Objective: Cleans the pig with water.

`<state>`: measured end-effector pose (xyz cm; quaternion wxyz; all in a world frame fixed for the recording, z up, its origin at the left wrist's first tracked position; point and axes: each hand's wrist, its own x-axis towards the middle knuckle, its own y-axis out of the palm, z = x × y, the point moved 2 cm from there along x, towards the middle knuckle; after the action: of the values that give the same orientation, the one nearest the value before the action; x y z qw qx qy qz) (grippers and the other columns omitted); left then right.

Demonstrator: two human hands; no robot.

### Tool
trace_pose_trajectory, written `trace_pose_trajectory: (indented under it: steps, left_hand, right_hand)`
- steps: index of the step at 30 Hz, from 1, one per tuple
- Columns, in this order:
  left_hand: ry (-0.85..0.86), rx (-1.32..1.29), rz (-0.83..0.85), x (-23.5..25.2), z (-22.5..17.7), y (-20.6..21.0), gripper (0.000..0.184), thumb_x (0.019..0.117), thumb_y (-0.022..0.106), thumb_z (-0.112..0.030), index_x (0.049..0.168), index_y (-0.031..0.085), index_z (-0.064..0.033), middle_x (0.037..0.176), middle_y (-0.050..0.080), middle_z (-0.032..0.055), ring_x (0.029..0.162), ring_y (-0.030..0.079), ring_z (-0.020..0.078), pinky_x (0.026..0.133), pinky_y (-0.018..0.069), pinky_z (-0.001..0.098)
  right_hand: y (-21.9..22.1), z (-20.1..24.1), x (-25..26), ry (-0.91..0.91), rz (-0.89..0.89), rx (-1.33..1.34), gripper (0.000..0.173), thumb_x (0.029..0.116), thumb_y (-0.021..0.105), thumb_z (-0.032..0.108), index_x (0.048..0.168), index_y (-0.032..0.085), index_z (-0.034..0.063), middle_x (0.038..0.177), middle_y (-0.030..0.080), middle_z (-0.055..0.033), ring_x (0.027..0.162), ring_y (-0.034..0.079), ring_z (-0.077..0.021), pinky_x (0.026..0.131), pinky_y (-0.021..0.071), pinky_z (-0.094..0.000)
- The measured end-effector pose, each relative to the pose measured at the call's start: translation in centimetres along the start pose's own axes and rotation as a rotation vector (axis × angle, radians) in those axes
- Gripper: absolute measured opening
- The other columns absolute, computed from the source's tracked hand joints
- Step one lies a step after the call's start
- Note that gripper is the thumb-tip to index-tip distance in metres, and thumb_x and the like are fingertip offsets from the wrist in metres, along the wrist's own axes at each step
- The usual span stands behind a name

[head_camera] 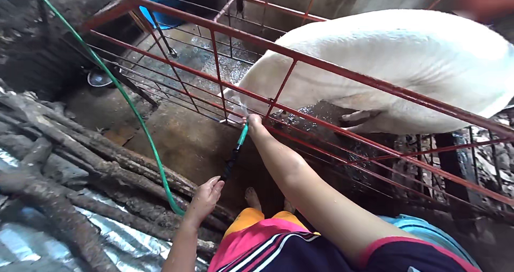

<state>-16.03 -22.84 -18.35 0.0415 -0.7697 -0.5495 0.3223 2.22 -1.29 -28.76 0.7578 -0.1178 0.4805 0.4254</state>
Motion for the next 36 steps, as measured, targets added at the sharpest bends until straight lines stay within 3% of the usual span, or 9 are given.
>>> trace_pose_trajectory:
  steps: [4, 7, 10, 15, 17, 21, 25, 29, 36]
  left_hand:
    - [0.016, -0.002, -0.003, 0.1, -0.1, 0.0, 0.039, 0.1061, 0.042, -0.024, 0.123, 0.062, 0.0056, 0.066, 0.044, -0.0069, 0.055, 0.04, 0.0008, 0.057, 0.039, 0.0207]
    - [0.037, -0.005, 0.007, 0.2, 0.0, 0.1, 0.04, 0.1057, 0.041, -0.023, 0.122, 0.062, 0.0062, 0.066, 0.045, -0.0074, 0.055, 0.04, -0.0005, 0.057, 0.0388, 0.0193]
    - [0.045, -0.033, 0.026, 0.9, 0.1, 0.2, 0.038, 0.1058, 0.042, -0.023, 0.121, 0.061, 0.0059, 0.065, 0.043, -0.0094, 0.054, 0.039, -0.0023, 0.055, 0.0375, 0.017]
    - [0.006, 0.049, 0.131, 2.0, -0.7, 1.0, 0.039, 0.1082, 0.041, -0.021, 0.127, 0.06, 0.007, 0.071, 0.048, -0.0024, 0.059, 0.043, 0.0045, 0.061, 0.041, 0.024]
    - [0.012, 0.105, 0.173, 2.3, -1.1, 1.9, 0.04, 0.1089, 0.041, -0.022, 0.128, 0.061, 0.0063, 0.075, 0.053, 0.0025, 0.063, 0.046, 0.0088, 0.064, 0.0436, 0.0284]
    - [-0.004, 0.216, 0.274, 2.1, -3.0, 4.1, 0.041, 0.1103, 0.042, -0.024, 0.135, 0.059, 0.0048, 0.099, 0.067, 0.0201, 0.082, 0.061, 0.0262, 0.084, 0.0501, 0.0449]
    - [0.012, 0.274, 0.308, 0.8, -4.0, 6.3, 0.043, 0.1096, 0.042, -0.027, 0.137, 0.058, 0.0028, 0.104, 0.068, 0.0242, 0.091, 0.066, 0.034, 0.089, 0.0507, 0.0529]
    - [0.042, 0.293, 0.299, 0.1, -4.4, 7.4, 0.047, 0.1087, 0.043, -0.028, 0.142, 0.055, 0.0039, 0.115, 0.069, 0.0278, 0.107, 0.068, 0.04, 0.099, 0.049, 0.0574]
    - [0.194, 0.276, 0.243, 0.4, -7.4, 8.2, 0.049, 0.1075, 0.043, -0.029, 0.138, 0.057, 0.0057, 0.112, 0.07, 0.0272, 0.104, 0.069, 0.0396, 0.094, 0.0508, 0.0568]
  right_hand:
    - [-0.3, 0.1, 0.0, 0.019, -0.016, -0.021, 0.015, 0.1067, 0.04, 0.01, 0.115, 0.051, 0.0033, 0.084, 0.052, -0.0067, 0.055, 0.048, -0.0104, 0.046, 0.0403, -0.0237]
    - [-0.6, 0.6, -0.2, -0.069, 0.007, 0.032, 0.012, 0.1063, 0.038, 0.01, 0.113, 0.048, 0.0055, 0.075, 0.05, -0.0037, 0.049, 0.045, -0.0084, 0.042, 0.0393, -0.0221]
    - [-1.9, 1.6, -0.6, -0.182, -0.026, 0.08, 0.026, 0.1096, 0.036, 0.014, 0.133, 0.043, 0.0053, 0.08, 0.055, -0.0057, 0.05, 0.047, -0.0093, 0.045, 0.0411, -0.024]
    - [-5.7, 1.8, 0.2, -0.156, -0.177, 0.089, 0.031, 0.1112, 0.037, 0.018, 0.14, 0.043, 0.0066, 0.089, 0.056, -0.0093, 0.056, 0.049, -0.0132, 0.048, 0.0428, -0.0277]
    - [-7.5, 1.7, 0.4, -0.133, -0.202, 0.097, 0.032, 0.1116, 0.034, 0.018, 0.14, 0.042, 0.0058, 0.094, 0.057, -0.0098, 0.058, 0.05, -0.0127, 0.05, 0.0427, -0.0278]
    - [-10.6, 2.1, 1.0, -0.112, -0.168, 0.193, 0.029, 0.1107, 0.037, 0.017, 0.137, 0.041, 0.0055, 0.092, 0.056, -0.0085, 0.057, 0.048, -0.0105, 0.048, 0.041, -0.0247]
    - [-11.6, 3.5, 0.6, -0.148, -0.011, 0.287, 0.019, 0.1095, 0.038, 0.015, 0.126, 0.045, 0.0091, 0.076, 0.053, -0.0019, 0.047, 0.042, -0.0061, 0.041, 0.0356, -0.0201]
    - [-13.1, 4.7, -1.3, -0.244, 0.051, 0.271, 0.017, 0.1105, 0.037, 0.018, 0.124, 0.044, 0.0106, 0.074, 0.052, -0.0006, 0.047, 0.041, -0.006, 0.043, 0.0366, -0.0208]
    - [-14.0, 10.6, -3.9, -0.4, 0.04, 0.354, 0.017, 0.1097, 0.038, 0.012, 0.126, 0.041, 0.0068, 0.07, 0.052, -0.0017, 0.043, 0.04, -0.006, 0.04, 0.0361, -0.0206]
